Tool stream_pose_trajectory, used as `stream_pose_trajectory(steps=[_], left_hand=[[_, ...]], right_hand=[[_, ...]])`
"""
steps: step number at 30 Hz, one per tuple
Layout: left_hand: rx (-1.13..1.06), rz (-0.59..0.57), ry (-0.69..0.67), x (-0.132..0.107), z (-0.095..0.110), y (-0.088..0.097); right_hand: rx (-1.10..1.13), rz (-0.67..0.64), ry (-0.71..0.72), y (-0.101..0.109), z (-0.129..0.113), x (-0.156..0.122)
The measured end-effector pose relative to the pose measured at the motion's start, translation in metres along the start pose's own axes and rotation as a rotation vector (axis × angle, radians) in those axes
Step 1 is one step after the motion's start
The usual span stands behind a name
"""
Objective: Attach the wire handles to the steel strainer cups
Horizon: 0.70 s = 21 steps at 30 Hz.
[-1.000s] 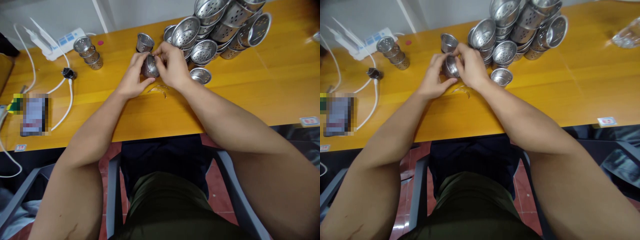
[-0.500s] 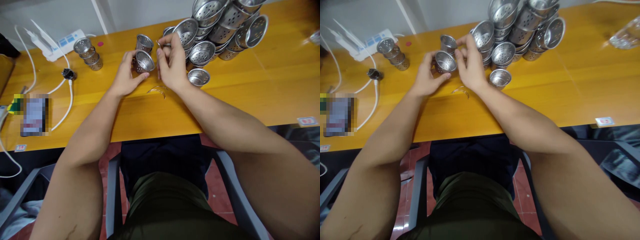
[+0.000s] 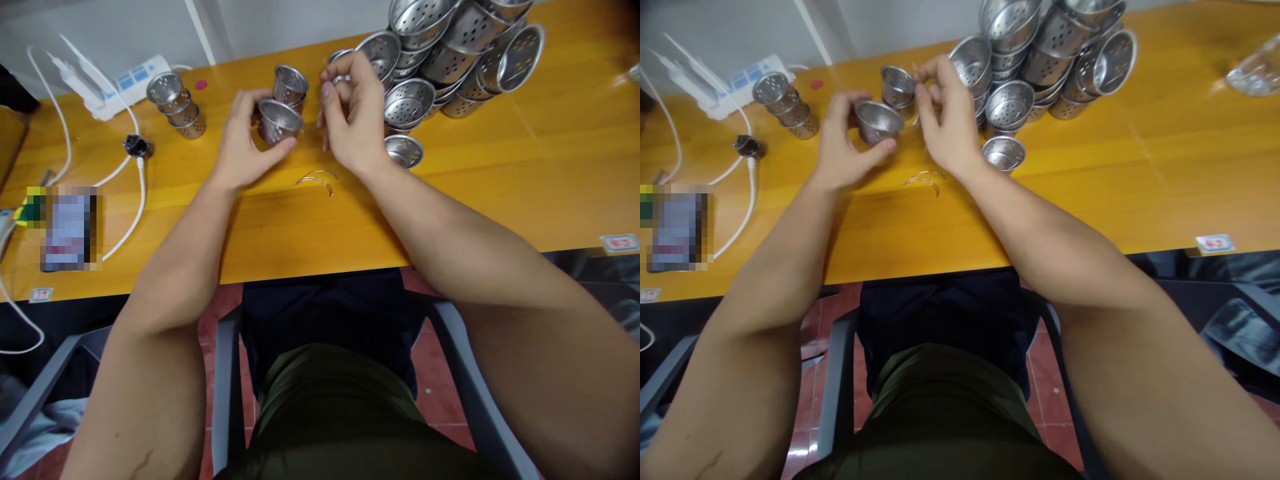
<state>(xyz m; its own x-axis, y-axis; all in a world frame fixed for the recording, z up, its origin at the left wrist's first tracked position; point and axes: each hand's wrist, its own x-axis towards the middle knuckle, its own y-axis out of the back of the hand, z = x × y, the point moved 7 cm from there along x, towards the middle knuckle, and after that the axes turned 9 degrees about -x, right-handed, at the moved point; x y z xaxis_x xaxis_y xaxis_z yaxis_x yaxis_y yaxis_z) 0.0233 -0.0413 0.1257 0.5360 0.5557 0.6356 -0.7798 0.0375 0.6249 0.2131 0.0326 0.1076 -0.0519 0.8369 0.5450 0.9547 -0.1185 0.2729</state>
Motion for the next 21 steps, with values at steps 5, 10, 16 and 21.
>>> stream_pose_trajectory(steps=[5, 10, 16, 21], left_hand=[[0.241, 0.065, -0.136, -0.010, 0.045, -0.013], [0.469, 0.163, -0.230, -0.034, -0.039, 0.038], [0.455, 1.008, 0.075, -0.095, -0.219, 0.189], [0.447, 0.153, 0.183, -0.088, -0.195, 0.140]], right_hand=[[-0.093, -0.083, 0.099, -0.001, -0.010, -0.004], [-0.186, -0.305, 0.049, -0.020, 0.000, -0.011], [-0.252, -0.433, -0.031, -0.022, 0.000, -0.014], [-0.370, -0.488, -0.115, -0.014, -0.011, -0.019]])
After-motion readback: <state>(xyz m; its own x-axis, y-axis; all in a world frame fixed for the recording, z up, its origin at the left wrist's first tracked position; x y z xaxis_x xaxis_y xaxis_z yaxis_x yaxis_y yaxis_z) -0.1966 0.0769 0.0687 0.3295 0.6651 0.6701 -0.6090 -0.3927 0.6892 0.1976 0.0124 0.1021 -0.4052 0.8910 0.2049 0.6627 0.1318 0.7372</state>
